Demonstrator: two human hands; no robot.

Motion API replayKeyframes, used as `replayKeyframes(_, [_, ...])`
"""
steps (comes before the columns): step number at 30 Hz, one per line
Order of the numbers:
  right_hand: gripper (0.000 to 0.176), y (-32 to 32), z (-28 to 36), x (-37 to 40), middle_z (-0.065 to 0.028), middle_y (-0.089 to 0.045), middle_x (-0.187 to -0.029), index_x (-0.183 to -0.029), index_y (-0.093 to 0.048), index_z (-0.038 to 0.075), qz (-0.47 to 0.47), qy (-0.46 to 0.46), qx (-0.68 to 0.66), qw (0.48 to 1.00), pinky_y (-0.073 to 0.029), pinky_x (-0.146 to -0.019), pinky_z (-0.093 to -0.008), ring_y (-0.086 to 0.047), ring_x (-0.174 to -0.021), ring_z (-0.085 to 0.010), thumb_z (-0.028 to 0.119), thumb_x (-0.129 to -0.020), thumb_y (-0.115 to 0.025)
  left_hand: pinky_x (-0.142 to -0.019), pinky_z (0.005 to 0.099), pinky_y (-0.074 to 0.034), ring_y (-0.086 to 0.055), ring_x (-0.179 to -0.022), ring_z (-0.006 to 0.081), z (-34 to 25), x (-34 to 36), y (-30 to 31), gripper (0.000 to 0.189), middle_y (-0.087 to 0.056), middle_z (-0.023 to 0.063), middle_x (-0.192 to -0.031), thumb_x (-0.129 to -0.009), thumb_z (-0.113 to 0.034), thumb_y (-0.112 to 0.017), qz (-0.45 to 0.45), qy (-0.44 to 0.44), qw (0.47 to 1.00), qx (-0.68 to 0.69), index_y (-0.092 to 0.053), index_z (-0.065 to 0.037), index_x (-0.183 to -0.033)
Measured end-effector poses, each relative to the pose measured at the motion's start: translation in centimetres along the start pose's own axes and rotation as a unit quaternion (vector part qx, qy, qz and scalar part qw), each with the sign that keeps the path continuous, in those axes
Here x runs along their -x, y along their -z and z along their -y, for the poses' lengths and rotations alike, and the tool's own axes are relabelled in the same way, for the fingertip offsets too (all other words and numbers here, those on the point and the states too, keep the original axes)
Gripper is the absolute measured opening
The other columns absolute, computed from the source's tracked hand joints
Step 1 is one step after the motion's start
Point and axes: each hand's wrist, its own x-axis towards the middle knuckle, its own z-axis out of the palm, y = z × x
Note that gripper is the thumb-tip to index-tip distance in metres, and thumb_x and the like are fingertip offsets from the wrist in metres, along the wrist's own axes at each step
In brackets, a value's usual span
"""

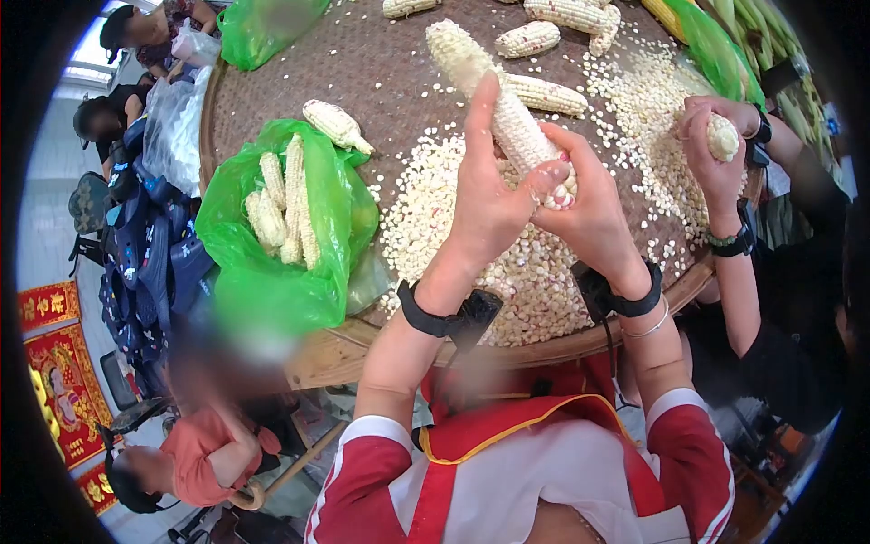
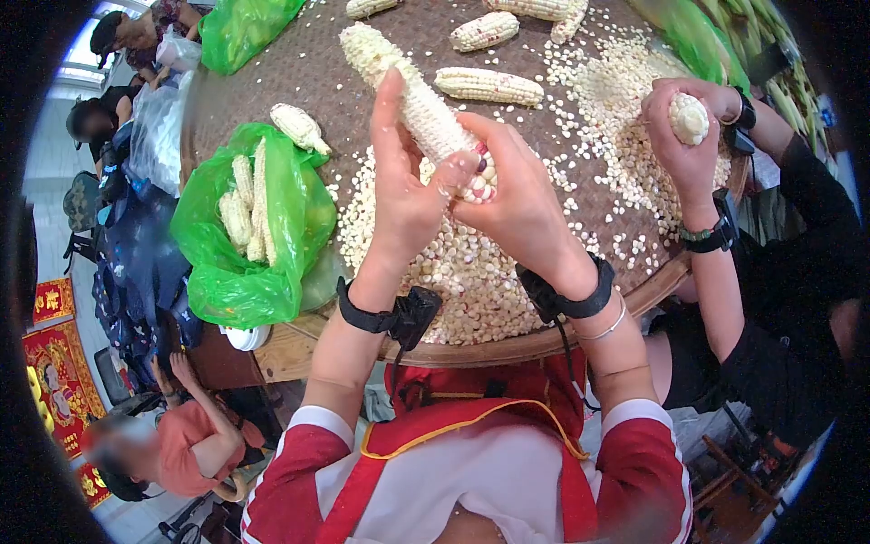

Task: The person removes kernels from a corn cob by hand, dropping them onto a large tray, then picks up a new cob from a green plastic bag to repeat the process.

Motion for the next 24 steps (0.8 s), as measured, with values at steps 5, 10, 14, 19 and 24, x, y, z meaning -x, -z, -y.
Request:
replayKeyframes(5, [0.060,0.11,0.41,-0.01,-0.0177,-0.053,-0.102,-0.115,-0.044,0.001,0.020,-0.037,-0.022,0.999,-0.044,-0.079,-0.0354,-0.054,-0.094,-0.0320,0.009,-0.062,-0.071,-0.084,0.0280,-0.044,-0.050,-0.101,0.0164,0.56,-0.26,0.60,0.072,-0.044,0.0137,-0.118,-0.084,-0.005,-0.054,-0.010,0.061,0.993,0.100,-0.007,-0.008,-0.139])
replayKeyframes(10, [0.061,-0.07,-0.20,0.06,-0.0169,-0.053,-0.100,-0.116,-0.044,0.001,0.013,-0.009,-0.028,0.999,-0.043,-0.079,-0.0357,-0.054,-0.093,-0.0312,0.010,-0.061,-0.070,-0.082,0.0281,-0.045,-0.051,-0.096,0.0167,0.46,-0.11,0.55,0.073,-0.048,0.0129,-0.111,-0.083,-0.003,-0.054,-0.034,0.049,0.992,0.108,-0.007,-0.010,-0.139])
replayKeyframes(14, [0.059,0.30,-0.13,-0.08,-0.0165,-0.053,-0.097,-0.115,-0.046,0.001,0.008,-0.014,-0.003,1.000,-0.043,-0.078,-0.0356,-0.054,-0.091,-0.0307,0.010,-0.061,-0.069,-0.088,0.0309,-0.041,-0.047,-0.104,0.0193,0.08,-0.21,0.35,0.080,-0.040,0.0156,-0.123,-0.079,-0.011,-0.062,0.032,0.054,0.997,0.053,-0.009,-0.002,-0.138])
replayKeyframes(19, [0.059,0.13,0.12,-0.01,-0.0155,-0.053,-0.094,-0.114,-0.047,0.001,0.005,-0.017,0.000,1.000,-0.044,-0.076,-0.0346,-0.054,-0.087,-0.0301,0.011,-0.061,-0.070,-0.086,0.0309,-0.043,-0.051,-0.100,0.0191,0.49,-0.11,0.66,0.073,-0.047,0.0156,-0.116,-0.082,-0.006,-0.055,0.002,0.063,0.991,0.121,-0.009,-0.007,-0.138])
replayKeyframes(24, [0.067,0.65,0.25,-0.11,-0.0119,-0.051,-0.111,-0.122,-0.040,-0.001,0.057,-0.027,-0.012,0.998,-0.040,-0.087,-0.0273,-0.050,-0.101,-0.0177,0.009,-0.063,-0.072,-0.086,0.0307,-0.044,-0.054,-0.099,0.0199,0.89,-0.35,1.01,0.063,-0.050,0.0181,-0.114,-0.088,-0.005,-0.046,-0.019,0.037,0.991,0.128,-0.009,-0.011,-0.139])
